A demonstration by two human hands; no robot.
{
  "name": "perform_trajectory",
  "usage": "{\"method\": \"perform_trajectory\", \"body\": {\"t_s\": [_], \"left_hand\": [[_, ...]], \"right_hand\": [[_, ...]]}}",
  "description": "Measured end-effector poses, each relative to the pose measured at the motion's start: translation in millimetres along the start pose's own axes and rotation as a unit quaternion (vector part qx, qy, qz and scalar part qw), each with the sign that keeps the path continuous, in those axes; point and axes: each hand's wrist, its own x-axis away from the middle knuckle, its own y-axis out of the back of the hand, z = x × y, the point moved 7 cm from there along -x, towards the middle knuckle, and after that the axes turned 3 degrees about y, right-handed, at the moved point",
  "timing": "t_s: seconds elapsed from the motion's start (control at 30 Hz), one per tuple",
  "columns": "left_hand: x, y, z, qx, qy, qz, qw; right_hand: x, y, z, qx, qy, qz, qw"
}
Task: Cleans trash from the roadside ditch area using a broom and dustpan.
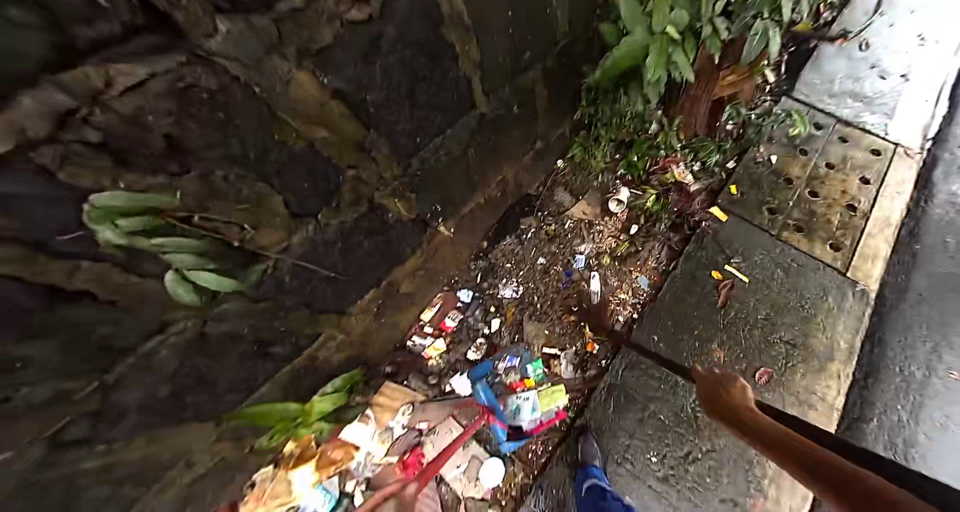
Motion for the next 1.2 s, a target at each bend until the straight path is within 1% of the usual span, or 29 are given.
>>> {"method": "perform_trajectory", "body": {"t_s": [0.07, 0.17, 0.23, 0.27, 0.33, 0.4, 0.43, 0.5, 0.57, 0.63, 0.73, 0.83, 0.93, 1.0, 1.07, 1.1, 1.13, 1.2], "left_hand": [[3, -20, 0, -0.004, 0.027, -0.028, 0.999], [5, -28, 0, -0.002, 0.058, -0.064, 0.996], [8, -27, -4, 0.001, 0.056, -0.066, 0.996], [10, -26, -9, 0.000, 0.049, -0.062, 0.997], [13, -27, -23, 0.007, 0.033, -0.055, 0.998], [20, -30, -38, 0.016, 0.023, -0.041, 0.999], [24, -34, -42, 0.018, 0.022, -0.031, 0.999], [28, -43, -40, 0.018, 0.017, -0.016, 1.000], [33, -50, -28, 0.021, 0.016, -0.019, 0.999], [35, -53, -15, 0.026, 0.005, -0.027, 0.999], [28, -47, -5, 0.043, -0.002, -0.039, 0.998], [20, -41, 1, 0.045, 0.006, -0.047, 0.998], [14, -40, 3, 0.041, 0.024, -0.060, 0.997], [12, -39, 3, 0.033, 0.034, -0.073, 0.996], [14, -37, 4, 0.020, 0.038, -0.080, 0.996], [16, -39, 3, 0.019, 0.039, -0.083, 0.996], [17, -42, 2, 0.015, 0.038, -0.084, 0.996], [18, -43, -1, 0.001, 0.042, -0.083, 0.996]], "right_hand": [[29, 6, -39, 0.006, 0.013, 0.018, 1.000], [65, 32, -104, -0.010, -0.025, -0.014, 1.000], [75, 39, -126, -0.011, -0.064, -0.038, 0.997], [73, 40, -130, -0.016, -0.083, -0.047, 0.995], [54, 31, -121, -0.039, -0.116, -0.064, 0.990], [34, 4, -95, -0.062, -0.124, -0.054, 0.989], [31, -13, -76, -0.059, -0.109, -0.031, 0.992], [42, -46, -36, -0.025, -0.051, 0.036, 0.998], [62, -64, -18, -0.001, -0.002, 0.101, 0.995], [74, -54, -25, -0.016, 0.030, 0.134, 0.990], [81, -8, -53, -0.025, 0.049, 0.117, 0.992], [77, 34, -88, -0.023, 0.045, 0.044, 0.998], [48, 74, -105, -0.033, -0.002, -0.040, 0.999], [9, 87, -94, -0.041, -0.060, -0.077, 0.994], [-34, 79, -68, -0.064, -0.105, -0.087, 0.989], [-48, 72, -50, -0.061, -0.099, -0.079, 0.990], [-52, 65, -31, -0.040, -0.072, -0.059, 0.995], [-35, 44, 1, 0.036, 0.002, -0.008, 0.999]]}}
